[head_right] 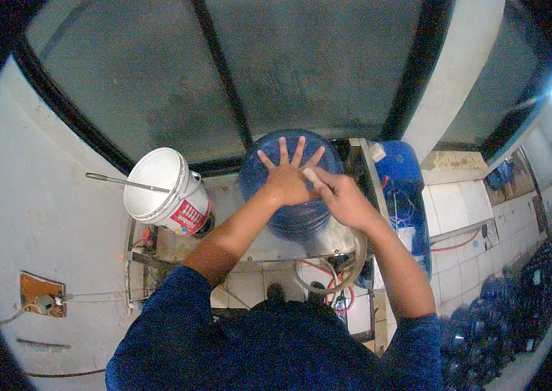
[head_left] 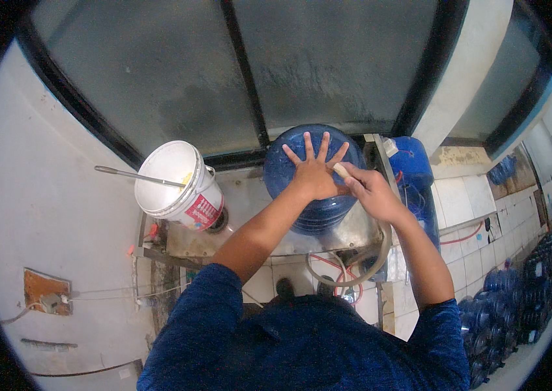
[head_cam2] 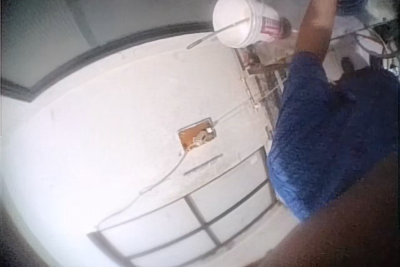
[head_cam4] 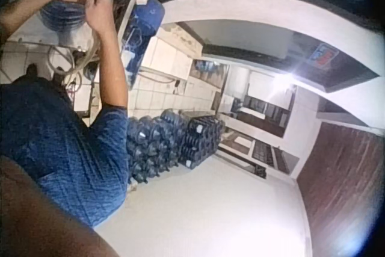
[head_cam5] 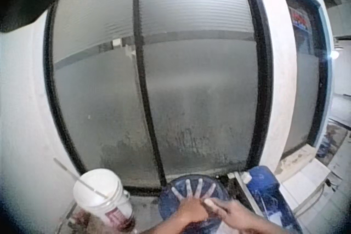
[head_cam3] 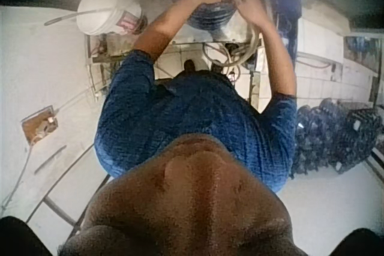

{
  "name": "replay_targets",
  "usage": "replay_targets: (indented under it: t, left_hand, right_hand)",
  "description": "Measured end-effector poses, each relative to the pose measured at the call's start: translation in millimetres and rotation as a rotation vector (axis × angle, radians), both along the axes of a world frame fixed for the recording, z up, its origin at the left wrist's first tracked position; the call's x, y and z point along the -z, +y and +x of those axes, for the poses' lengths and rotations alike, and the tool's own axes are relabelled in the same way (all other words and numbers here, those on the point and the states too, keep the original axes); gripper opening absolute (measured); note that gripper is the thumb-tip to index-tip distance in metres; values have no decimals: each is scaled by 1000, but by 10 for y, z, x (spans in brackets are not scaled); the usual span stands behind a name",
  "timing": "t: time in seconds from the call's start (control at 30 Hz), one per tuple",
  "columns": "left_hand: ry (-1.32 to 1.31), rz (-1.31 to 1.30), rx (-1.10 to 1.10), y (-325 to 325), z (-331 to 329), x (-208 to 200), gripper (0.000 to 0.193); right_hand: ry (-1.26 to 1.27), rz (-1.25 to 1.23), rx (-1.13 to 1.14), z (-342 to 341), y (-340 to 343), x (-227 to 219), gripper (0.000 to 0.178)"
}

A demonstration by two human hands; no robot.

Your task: The person cleans the exterior of a large blue water dispenser jug using a hose and a sponge. They scrub the top and sides of the jug, rinse it, and then place it back with other jugs. The person repeats this process with a second jug.

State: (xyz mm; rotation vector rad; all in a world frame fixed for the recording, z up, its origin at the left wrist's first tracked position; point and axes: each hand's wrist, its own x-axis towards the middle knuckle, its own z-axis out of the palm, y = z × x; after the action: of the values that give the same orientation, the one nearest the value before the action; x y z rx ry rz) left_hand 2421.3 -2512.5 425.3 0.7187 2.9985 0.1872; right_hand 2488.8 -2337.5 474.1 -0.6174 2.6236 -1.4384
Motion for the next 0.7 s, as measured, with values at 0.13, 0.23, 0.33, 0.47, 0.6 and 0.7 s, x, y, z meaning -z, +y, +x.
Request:
replay_targets:
  t: [0.13, 0.23, 0.33, 0.47, 0.6, 0.7]
  left_hand:
    - [-9, 355, 309, -212, -266, 418, 121]
    - [-103, 385, 517, -404, -314, 393, 124]
    - [38, 183, 434, -533, -93, 69, 126]
    - [14, -70, -29, -572, 278, -369, 128]
    - [172, 177, 104, -617, 296, 179, 107]
    - [154, 279, 406, -520, 321, 237, 74]
  right_hand:
    - [97, -91, -43, 19, -36, 102, 43]
    - [8, -19, -26, 95, -10, -23, 43]
    - [64, -40, -29, 77, 88, 162, 42]
    - [23, 2, -9, 79, 92, 163, 43]
    - [-6, 12, -23, 130, -120, 72, 42]
    - [31, 38, -90, 233, -235, 25, 42]
